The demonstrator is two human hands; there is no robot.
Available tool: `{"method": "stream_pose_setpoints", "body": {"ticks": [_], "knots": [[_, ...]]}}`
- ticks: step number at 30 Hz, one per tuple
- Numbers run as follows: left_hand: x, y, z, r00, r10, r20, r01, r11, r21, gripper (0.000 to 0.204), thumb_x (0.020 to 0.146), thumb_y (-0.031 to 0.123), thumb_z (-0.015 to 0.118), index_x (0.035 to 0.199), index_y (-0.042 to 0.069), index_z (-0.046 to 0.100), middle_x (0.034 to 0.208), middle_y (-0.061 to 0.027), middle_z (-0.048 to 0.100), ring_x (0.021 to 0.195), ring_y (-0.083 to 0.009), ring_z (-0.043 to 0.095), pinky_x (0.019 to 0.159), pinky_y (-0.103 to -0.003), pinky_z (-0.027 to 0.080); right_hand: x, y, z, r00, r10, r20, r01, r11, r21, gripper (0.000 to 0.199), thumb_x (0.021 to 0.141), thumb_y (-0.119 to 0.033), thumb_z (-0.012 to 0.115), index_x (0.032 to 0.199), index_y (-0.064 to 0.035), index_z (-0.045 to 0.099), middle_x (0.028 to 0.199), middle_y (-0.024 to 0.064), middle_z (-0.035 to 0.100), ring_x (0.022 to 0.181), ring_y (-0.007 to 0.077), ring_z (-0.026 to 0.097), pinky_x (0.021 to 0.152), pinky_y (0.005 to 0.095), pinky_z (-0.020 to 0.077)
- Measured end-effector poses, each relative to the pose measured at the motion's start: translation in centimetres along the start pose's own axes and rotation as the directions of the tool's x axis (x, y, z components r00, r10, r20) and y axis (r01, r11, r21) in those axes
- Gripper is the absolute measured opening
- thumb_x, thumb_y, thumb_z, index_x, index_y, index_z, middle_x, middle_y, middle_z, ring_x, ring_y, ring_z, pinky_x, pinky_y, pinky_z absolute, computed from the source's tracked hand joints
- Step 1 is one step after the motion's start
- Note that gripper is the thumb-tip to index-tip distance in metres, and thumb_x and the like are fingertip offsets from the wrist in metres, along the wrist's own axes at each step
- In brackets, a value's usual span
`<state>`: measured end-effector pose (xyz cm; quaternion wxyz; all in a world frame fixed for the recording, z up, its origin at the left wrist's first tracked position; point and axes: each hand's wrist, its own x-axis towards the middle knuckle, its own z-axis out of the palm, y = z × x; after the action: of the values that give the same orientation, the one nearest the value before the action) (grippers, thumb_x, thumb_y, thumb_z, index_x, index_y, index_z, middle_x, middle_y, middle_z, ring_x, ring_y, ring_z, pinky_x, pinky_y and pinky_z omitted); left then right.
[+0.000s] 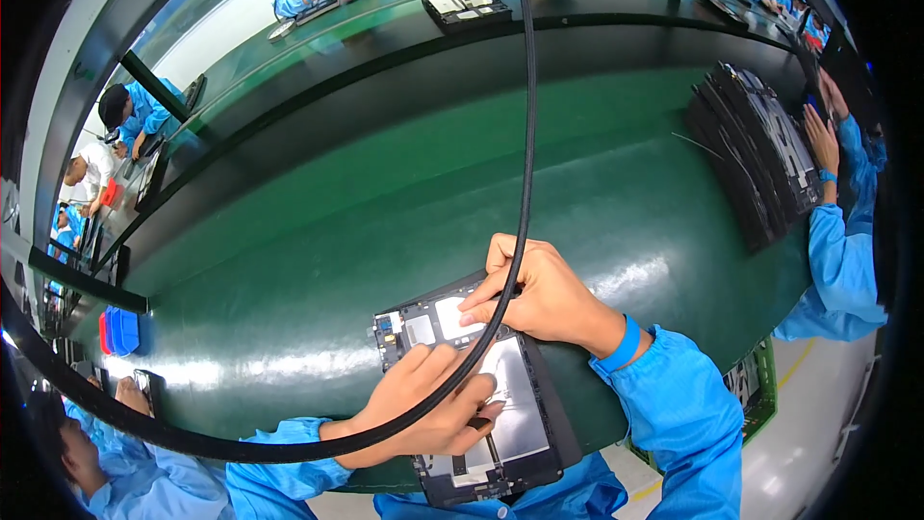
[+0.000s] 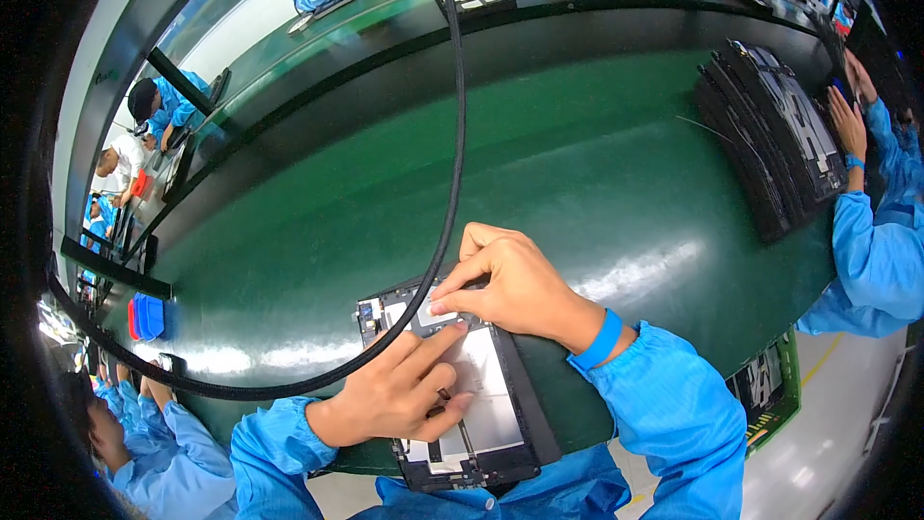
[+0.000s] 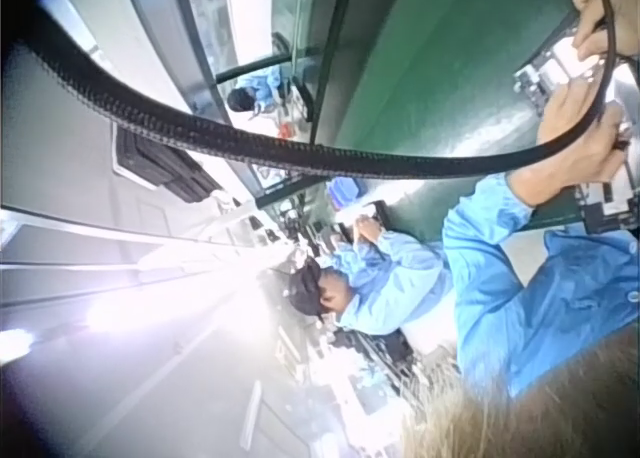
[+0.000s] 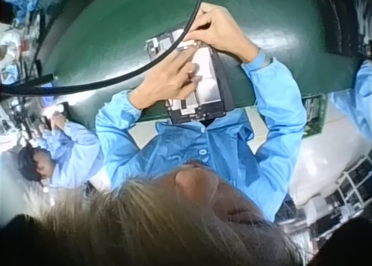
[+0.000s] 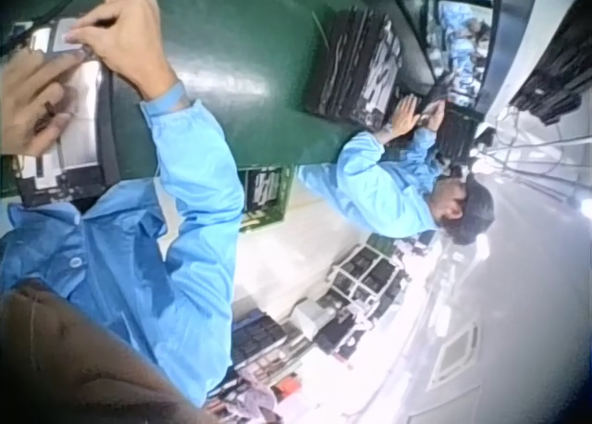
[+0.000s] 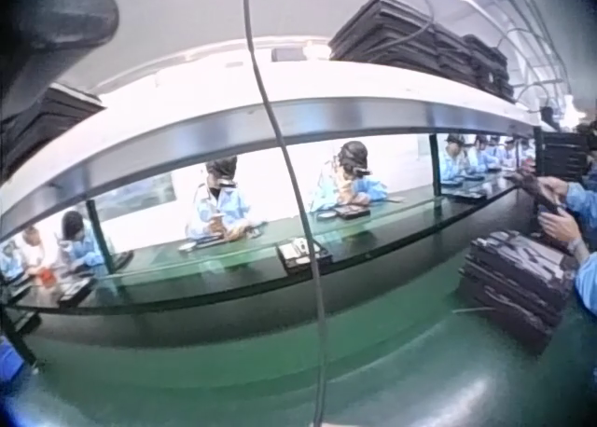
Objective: The person assembles tablet components by hand, attaching internal components and a ribbon cable to a tablet frame, then securing a tablet back panel to complete the assembly.
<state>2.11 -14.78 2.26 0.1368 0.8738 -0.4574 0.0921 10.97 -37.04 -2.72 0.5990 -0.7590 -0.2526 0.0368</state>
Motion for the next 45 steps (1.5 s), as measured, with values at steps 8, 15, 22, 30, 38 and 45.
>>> {"method": "stream_pose_setpoints", "body": {"ticks": [8, 15, 22, 30, 38, 45], "knots": [[0.6, -1.3, 0.1, 0.997, 0.029, -0.068, -0.036, 0.993, -0.109, 0.031, 0.082, 0.03, 0.088, 0.092, 0.007, 0.07, 0.122, -0.0199, 0.072, 0.086, -0.0257, 0.06, 0.071, -0.038, 0.048, -0.3, -0.8, -2.0, 0.985, 0.025, 0.169, -0.032, 0.999, 0.035, 0.046, 0.086, -0.01, 0.083, 0.131, -0.0052, 0.081, 0.114, 0.008, 0.06, 0.086, 0.0198, 0.059, 0.078, 0.035, 0.0517], [0.2, -1.4, 0.3, 0.999, 0.01, -0.043, -0.017, 0.988, -0.152, 0.032, 0.082, 0.029, 0.088, 0.09, 0.005, 0.068, 0.128, -0.0209, 0.071, 0.088, -0.0284, 0.062, 0.074, -0.039, 0.052, -0.3, -2.3, -3.4, 0.93, 0.154, 0.333, -0.129, 0.987, -0.097, 0.066, 0.083, -0.006, 0.081, 0.148, -0.0086, 0.072, 0.139, 0.0105, 0.061, 0.086, 0.0182, 0.06, 0.079, 0.0325, 0.0544], [-0.5, -1.6, 1.1, 0.997, 0.021, -0.071, -0.031, 0.988, -0.152, 0.03, 0.088, 0.033, 0.082, 0.088, 0.007, 0.066, 0.13, -0.0226, 0.073, 0.093, -0.0259, 0.059, 0.077, -0.038, 0.049, -0.1, -2.5, -3.6, 0.891, 0.23, 0.392, -0.232, 0.972, -0.042, 0.07, 0.086, -0.001, 0.085, 0.153, -0.0118, 0.069, 0.145, 0.0105, 0.056, 0.081, 0.0128, 0.058, 0.074, 0.0288, 0.0524], [-0.6, -1.6, 1.1, 0.995, 0.044, -0.094, -0.058, 0.987, -0.15, 0.032, 0.092, 0.035, 0.078, 0.091, 0.006, 0.065, 0.131, -0.0244, 0.071, 0.101, -0.0277, 0.059, 0.082, -0.039, 0.049, -0.1, -2.7, -3.3, 0.859, 0.319, 0.4, -0.34, 0.94, -0.02, 0.086, 0.081, 0.006, 0.083, 0.16, -0.0213, 0.066, 0.146, 0.0033, 0.049, 0.08, 0.0085, 0.047, 0.072, 0.0245, 0.0445], [-0.5, -2.0, 1.7, 0.991, 0.047, -0.123, -0.068, 0.983, -0.171, 0.034, 0.092, 0.037, 0.078, 0.093, 0.005, 0.067, 0.123, -0.0228, 0.071, 0.102, -0.0295, 0.059, 0.082, -0.042, 0.047, 0.3, -2.8, -3.4, 0.862, 0.327, 0.387, -0.335, 0.941, -0.048, 0.08, 0.08, 0.002, 0.082, 0.157, -0.0124, 0.067, 0.146, 0.0078, 0.05, 0.08, 0.0084, 0.048, 0.072, 0.0244, 0.0467], [-1.3, -2.9, 1.0, 0.969, -0.132, -0.21, 0.046, 0.928, -0.37, 0.031, 0.087, 0.03, 0.081, 0.099, 0.002, 0.074, 0.121, -0.0155, 0.075, 0.097, -0.031, 0.059, 0.082, -0.043, 0.046, -0.1, -2.7, -3.1, 0.89, 0.283, 0.358, -0.302, 0.953, -0.003, 0.088, 0.083, 0.003, 0.082, 0.165, -0.014, 0.056, 0.145, 0.0098, 0.051, 0.076, 0.0091, 0.048, 0.07, 0.0251, 0.0472]]}}
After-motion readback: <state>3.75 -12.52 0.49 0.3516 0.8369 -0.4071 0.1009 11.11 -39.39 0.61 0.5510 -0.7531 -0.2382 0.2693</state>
